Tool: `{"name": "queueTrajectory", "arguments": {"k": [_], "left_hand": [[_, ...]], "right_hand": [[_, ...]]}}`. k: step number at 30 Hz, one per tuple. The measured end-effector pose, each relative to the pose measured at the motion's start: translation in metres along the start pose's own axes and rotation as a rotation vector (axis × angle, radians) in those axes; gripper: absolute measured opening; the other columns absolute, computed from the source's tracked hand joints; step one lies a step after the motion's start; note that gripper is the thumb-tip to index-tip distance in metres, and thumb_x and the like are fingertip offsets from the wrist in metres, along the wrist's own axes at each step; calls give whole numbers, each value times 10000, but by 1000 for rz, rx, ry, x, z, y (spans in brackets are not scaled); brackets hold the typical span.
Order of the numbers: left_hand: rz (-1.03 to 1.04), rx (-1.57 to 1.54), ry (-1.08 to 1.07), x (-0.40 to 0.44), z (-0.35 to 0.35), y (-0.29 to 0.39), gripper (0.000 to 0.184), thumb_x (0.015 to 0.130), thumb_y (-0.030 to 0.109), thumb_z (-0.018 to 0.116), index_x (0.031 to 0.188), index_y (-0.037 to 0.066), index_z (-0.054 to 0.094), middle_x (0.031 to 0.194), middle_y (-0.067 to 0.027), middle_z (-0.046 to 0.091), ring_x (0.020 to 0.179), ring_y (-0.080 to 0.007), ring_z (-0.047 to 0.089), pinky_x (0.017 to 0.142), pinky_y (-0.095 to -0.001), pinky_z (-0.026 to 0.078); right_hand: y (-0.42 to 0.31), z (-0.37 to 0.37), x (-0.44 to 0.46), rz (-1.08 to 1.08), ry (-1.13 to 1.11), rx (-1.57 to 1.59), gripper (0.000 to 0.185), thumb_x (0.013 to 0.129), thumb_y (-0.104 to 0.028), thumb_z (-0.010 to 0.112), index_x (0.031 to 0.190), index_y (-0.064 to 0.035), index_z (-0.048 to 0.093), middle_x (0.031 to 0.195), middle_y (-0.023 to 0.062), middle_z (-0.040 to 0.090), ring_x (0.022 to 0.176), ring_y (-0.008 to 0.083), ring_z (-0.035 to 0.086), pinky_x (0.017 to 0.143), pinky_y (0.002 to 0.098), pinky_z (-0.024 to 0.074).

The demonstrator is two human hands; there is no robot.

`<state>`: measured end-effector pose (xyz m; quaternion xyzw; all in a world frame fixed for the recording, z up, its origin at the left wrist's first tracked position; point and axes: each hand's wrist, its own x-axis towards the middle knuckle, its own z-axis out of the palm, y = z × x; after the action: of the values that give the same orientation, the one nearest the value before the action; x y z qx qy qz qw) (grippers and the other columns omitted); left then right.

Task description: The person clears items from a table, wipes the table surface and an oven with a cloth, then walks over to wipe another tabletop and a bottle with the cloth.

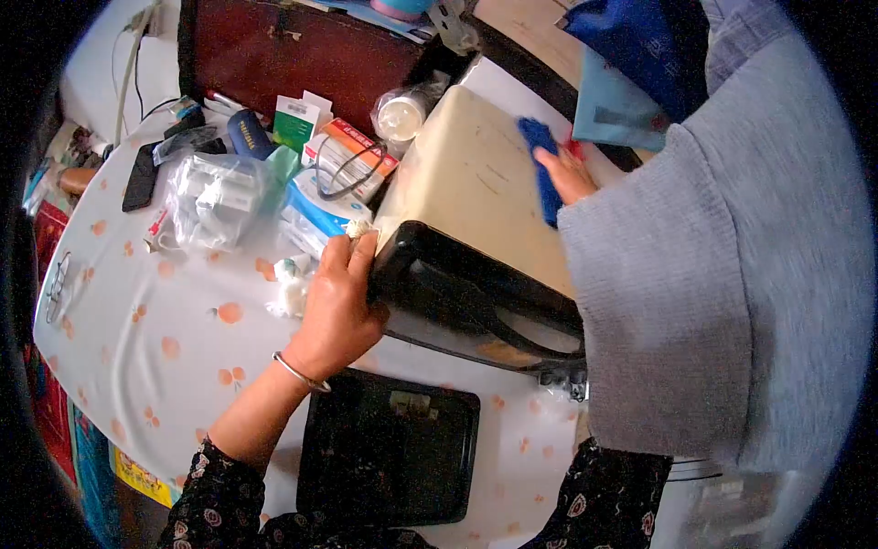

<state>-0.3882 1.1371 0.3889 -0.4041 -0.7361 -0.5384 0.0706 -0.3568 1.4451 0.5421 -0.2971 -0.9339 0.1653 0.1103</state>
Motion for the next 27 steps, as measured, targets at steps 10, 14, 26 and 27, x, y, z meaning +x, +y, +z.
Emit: {"name": "queueTrajectory", "arguments": {"k": [10, 14, 26, 27], "left_hand": [[34, 10, 31, -1, 4, -5, 653, 575, -42, 622, 1203, -39, 442, 1015, -247, 466, 951, -436, 490, 811, -464, 448], [37, -1, 9, 0, 3, -1, 643, 579, -49, 605, 1203, -25, 453, 998, -242, 481, 906, -445, 508, 779, -466, 460], [43, -9, 15, -1, 8, -2, 439, 599, -80, 556, 1033, -14, 539, 932, -151, 509, 850, -346, 532, 760, -394, 445], [7, -18, -20, 1, 7, -1, 466, 585, -94, 536, 1043, -10, 540, 937, -150, 512, 856, -342, 533, 767, -390, 446]], "right_hand": [[119, -56, -85, 85, 123, -333, 598, 887, -484, 462, 1239, -5, 524, 1285, 231, 513, 1144, 346, 520, 978, 390, 385], [71, -39, -136, -91, 123, -343, 550, 894, -457, 454, 1217, -19, 536, 1277, 236, 514, 1143, 358, 517, 971, 402, 389], [135, -63, -212, -19, 225, -516, 417, 914, -374, 430, 1149, -59, 571, 1252, 252, 517, 1139, 394, 505, 950, 438, 400], [148, -68, -212, 7, 233, -543, 407, 916, -367, 428, 1143, -62, 574, 1250, 254, 517, 1139, 397, 504, 948, 441, 401]]}}
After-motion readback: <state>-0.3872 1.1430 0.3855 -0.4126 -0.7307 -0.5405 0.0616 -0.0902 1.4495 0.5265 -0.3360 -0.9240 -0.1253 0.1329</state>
